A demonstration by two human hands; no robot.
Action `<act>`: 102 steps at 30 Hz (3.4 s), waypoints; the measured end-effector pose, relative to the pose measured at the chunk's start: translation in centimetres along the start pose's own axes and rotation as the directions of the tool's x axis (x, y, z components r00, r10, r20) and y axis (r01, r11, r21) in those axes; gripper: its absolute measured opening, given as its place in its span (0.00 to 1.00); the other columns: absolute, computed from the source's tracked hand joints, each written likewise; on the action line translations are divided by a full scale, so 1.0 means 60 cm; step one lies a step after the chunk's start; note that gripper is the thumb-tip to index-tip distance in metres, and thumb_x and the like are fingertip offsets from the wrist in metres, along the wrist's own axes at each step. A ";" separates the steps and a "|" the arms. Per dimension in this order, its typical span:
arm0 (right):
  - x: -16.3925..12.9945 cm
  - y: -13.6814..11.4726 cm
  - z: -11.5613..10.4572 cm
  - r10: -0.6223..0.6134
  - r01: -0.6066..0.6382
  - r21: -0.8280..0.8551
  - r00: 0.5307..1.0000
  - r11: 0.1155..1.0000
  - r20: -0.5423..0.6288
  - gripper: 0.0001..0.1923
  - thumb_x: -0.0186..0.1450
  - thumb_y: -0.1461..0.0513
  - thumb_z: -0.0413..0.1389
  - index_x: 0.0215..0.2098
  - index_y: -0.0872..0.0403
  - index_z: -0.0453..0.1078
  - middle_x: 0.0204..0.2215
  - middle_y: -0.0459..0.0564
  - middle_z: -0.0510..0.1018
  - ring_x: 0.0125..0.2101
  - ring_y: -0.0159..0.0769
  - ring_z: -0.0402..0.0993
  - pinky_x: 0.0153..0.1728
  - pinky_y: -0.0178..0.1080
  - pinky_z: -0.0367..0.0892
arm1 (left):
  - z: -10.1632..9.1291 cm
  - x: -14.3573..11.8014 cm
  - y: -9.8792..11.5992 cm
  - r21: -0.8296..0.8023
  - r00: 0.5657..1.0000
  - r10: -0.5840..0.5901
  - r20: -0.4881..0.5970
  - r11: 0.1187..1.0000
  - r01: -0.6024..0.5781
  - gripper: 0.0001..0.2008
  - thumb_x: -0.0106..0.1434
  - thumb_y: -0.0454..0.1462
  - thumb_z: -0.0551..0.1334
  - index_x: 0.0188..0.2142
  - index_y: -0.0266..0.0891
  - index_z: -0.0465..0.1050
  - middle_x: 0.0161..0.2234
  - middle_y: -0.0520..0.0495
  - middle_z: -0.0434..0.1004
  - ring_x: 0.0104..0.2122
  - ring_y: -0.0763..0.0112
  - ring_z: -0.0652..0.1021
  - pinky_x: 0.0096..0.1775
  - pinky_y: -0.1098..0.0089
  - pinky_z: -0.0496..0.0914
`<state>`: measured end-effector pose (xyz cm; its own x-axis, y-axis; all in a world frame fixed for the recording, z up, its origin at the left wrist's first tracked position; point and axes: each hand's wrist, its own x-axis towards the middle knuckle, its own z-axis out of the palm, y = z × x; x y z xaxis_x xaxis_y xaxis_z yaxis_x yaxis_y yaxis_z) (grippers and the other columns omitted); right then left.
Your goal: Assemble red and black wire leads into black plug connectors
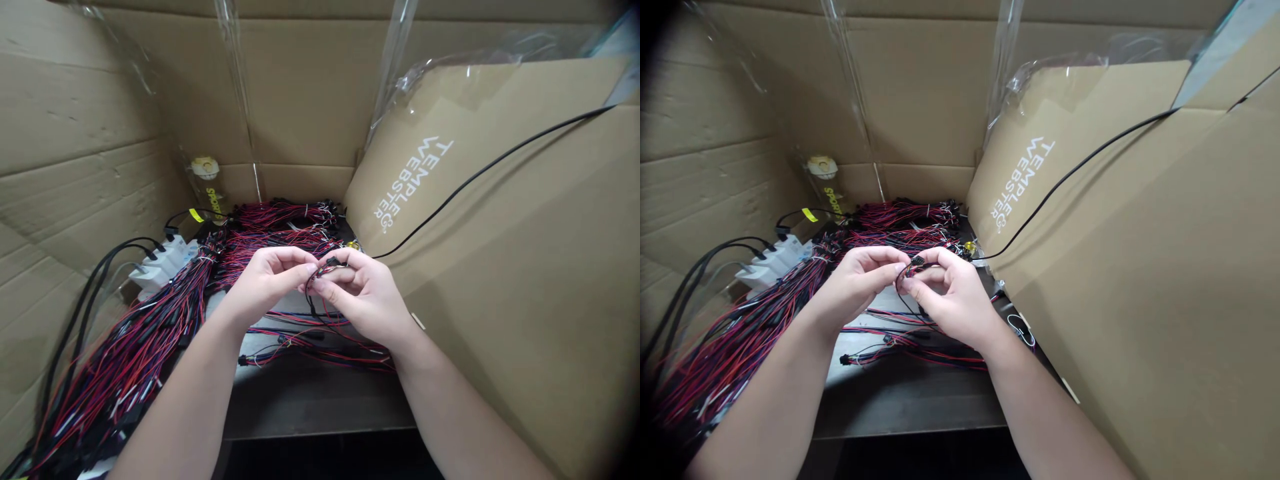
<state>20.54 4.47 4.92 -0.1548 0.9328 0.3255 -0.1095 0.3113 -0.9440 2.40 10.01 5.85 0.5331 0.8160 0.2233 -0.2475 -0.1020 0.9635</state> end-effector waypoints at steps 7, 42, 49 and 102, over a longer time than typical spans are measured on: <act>0.003 -0.005 0.002 0.078 -0.078 -0.001 0.996 0.997 -0.048 0.25 0.60 0.55 0.74 0.45 0.53 0.66 0.30 0.49 0.85 0.28 0.37 0.80 0.30 0.36 0.71 | 0.008 -0.001 0.007 0.088 0.996 0.087 -0.006 0.992 -0.087 0.06 0.58 0.37 0.75 0.33 0.37 0.84 0.26 0.48 0.82 0.27 0.75 0.79 0.34 0.76 0.75; 0.005 -0.010 -0.013 -0.162 0.156 0.296 0.987 0.942 -0.003 0.13 0.67 0.50 0.69 0.35 0.49 0.77 0.32 0.47 0.71 0.35 0.37 0.69 0.41 0.40 0.70 | 0.014 -0.023 0.018 0.448 0.783 0.606 0.142 0.666 -0.596 0.05 0.63 0.31 0.66 0.31 0.40 0.79 0.25 0.49 0.76 0.25 0.72 0.73 0.31 0.67 0.68; 0.005 -0.009 -0.009 -0.240 0.213 0.347 0.970 0.914 0.036 0.11 0.68 0.52 0.67 0.35 0.49 0.77 0.30 0.47 0.70 0.33 0.37 0.67 0.39 0.41 0.68 | 0.013 -0.026 0.022 0.313 0.832 0.527 0.177 0.771 -0.555 0.08 0.64 0.32 0.65 0.28 0.38 0.74 0.23 0.50 0.71 0.24 0.74 0.70 0.29 0.69 0.65; 0.021 0.035 -0.011 -0.316 0.305 -0.082 0.915 0.949 -0.249 0.09 0.68 0.54 0.70 0.41 0.50 0.81 0.35 0.46 0.82 0.32 0.31 0.76 0.37 0.35 0.73 | 0.034 0.025 -0.038 -0.039 0.892 0.374 -0.252 0.918 -0.396 0.13 0.70 0.35 0.58 0.27 0.38 0.68 0.27 0.50 0.66 0.30 0.73 0.67 0.37 0.70 0.63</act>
<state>20.77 6.41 3.30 0.1376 0.8008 0.5830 -0.0703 0.5950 -0.8007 5.40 10.31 4.27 0.1794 0.8334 0.5227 -0.4694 -0.3944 0.7900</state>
